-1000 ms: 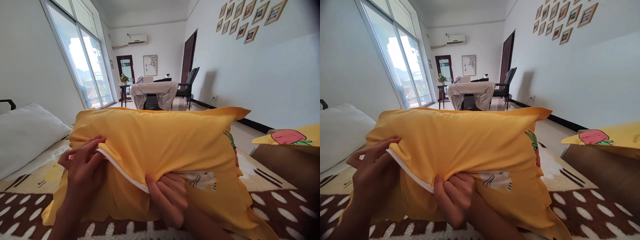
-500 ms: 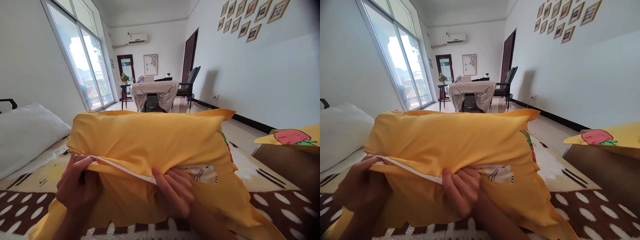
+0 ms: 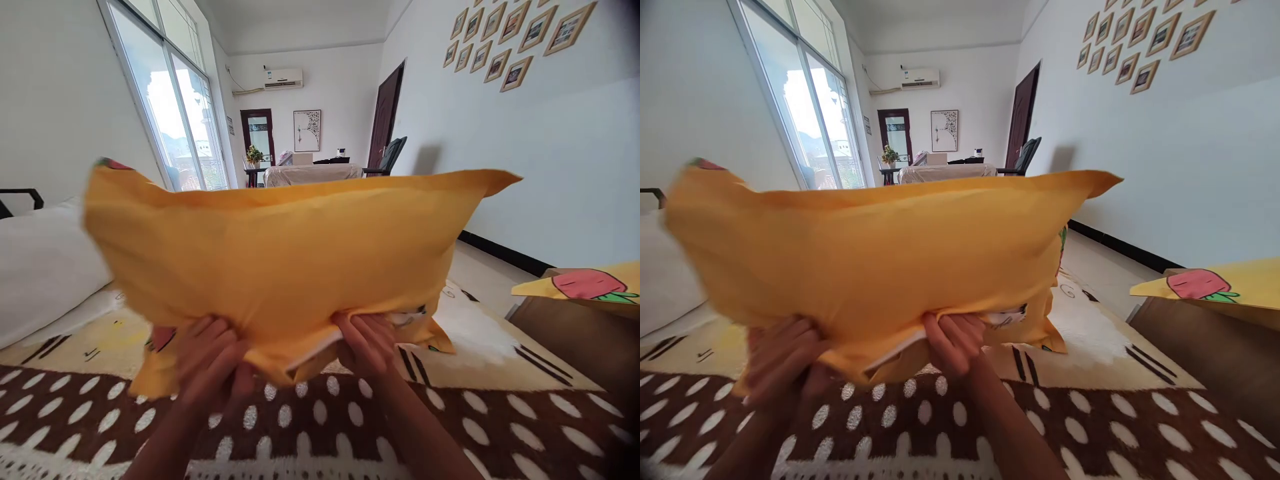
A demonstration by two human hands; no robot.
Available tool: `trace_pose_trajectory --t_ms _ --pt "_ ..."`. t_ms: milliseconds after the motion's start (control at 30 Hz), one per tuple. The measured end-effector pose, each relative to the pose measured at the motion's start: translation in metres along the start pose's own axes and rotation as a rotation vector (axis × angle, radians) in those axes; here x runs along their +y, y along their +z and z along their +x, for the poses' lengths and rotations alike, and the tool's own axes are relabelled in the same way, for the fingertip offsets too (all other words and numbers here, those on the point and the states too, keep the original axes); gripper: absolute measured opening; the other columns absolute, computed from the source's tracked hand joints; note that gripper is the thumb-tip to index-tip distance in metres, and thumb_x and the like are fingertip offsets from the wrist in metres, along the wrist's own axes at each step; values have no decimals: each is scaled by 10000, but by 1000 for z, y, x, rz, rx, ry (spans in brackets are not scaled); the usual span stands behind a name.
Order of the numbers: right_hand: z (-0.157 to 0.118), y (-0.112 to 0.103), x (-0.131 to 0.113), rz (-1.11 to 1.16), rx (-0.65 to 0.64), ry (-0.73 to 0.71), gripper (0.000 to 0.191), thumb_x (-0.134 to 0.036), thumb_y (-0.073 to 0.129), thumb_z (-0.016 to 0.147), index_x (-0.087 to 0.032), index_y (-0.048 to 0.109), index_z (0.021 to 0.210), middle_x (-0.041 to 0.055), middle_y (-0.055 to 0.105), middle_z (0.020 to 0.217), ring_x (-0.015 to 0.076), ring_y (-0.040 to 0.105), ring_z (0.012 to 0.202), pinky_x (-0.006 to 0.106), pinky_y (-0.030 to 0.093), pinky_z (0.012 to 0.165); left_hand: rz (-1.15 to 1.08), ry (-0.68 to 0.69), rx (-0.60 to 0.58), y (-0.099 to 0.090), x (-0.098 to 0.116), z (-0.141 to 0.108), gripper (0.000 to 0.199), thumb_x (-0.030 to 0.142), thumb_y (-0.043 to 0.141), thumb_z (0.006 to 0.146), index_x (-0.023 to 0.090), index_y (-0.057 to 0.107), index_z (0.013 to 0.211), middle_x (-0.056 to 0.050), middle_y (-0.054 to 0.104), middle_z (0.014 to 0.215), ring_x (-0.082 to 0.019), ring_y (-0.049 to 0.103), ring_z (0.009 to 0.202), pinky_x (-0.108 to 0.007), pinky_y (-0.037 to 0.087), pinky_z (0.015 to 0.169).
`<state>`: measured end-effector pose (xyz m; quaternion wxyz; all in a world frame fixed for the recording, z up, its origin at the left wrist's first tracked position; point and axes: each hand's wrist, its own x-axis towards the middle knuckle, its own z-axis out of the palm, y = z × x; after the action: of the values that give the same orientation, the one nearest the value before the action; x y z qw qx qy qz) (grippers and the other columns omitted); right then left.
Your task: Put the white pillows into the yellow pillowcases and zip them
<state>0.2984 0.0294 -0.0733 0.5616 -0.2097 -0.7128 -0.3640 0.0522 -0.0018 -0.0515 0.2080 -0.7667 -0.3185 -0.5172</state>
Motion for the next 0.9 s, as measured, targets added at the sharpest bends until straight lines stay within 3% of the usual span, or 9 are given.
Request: trace_pose_trajectory --t_ms 100,167,267,333,433,533,700,800,900 --pt "-32 34 17 29 -176 122 184 -148 446 910 -136 623 956 9 613 564 121 581 515 246 382 543 -41 -188 -215 39 -36 0 281 231 446 774 182 350 515 18 359 492 -110 359 508 -273 272 543" --pt "-43 43 27 72 -372 244 212 -234 450 934 -158 633 1008 23 672 651 131 619 572 243 404 573 -61 -351 -294 54 -60 -2 281 264 396 782 190 305 527 31 331 476 -100 335 468 -258 245 506" --pt "-42 33 44 112 -694 450 291 -414 495 911 -213 635 1067 34 709 790 168 643 678 264 429 633 -64 -421 -334 58 -81 -3 282 297 395 772 194 272 541 50 289 464 -90 300 452 -244 219 488" --pt "-36 16 59 95 -872 515 283 -475 569 849 -244 654 990 23 699 791 195 629 721 289 426 679 -78 -445 -366 55 -85 -4 282 319 389 769 193 271 546 50 292 474 -91 303 468 -240 219 495" --pt "-31 -8 84 19 -1029 533 140 -355 620 806 -222 642 768 24 664 733 209 600 748 303 400 707 -107 -466 -417 52 -83 -5 292 345 363 776 193 266 547 46 297 486 -94 305 485 -241 224 502" --pt "-35 -17 100 -74 -958 550 171 -179 543 815 -192 580 648 35 644 713 194 586 756 306 372 749 -109 -483 -449 51 -81 -5 307 370 364 779 193 284 541 41 321 486 -101 321 492 -247 236 512" --pt "-42 -8 99 -125 -635 444 212 -180 460 903 -185 587 733 24 636 733 169 563 746 319 312 806 -68 -510 -468 45 -80 -4 299 424 429 770 173 555 667 -10 571 606 -166 508 618 -273 344 615" --pt "-40 -1 91 -126 -486 410 242 -169 444 914 -181 552 698 15 605 705 154 531 712 309 300 780 -66 -505 -560 39 -74 0 331 442 430 783 170 606 715 -47 645 719 -210 568 730 -299 369 690" --pt "-31 4 80 -76 -382 382 226 -139 432 911 -182 550 723 6 599 718 144 522 722 307 292 779 -79 -481 -706 33 -62 5 330 441 412 803 172 566 689 -38 622 703 -203 563 723 -298 348 697"
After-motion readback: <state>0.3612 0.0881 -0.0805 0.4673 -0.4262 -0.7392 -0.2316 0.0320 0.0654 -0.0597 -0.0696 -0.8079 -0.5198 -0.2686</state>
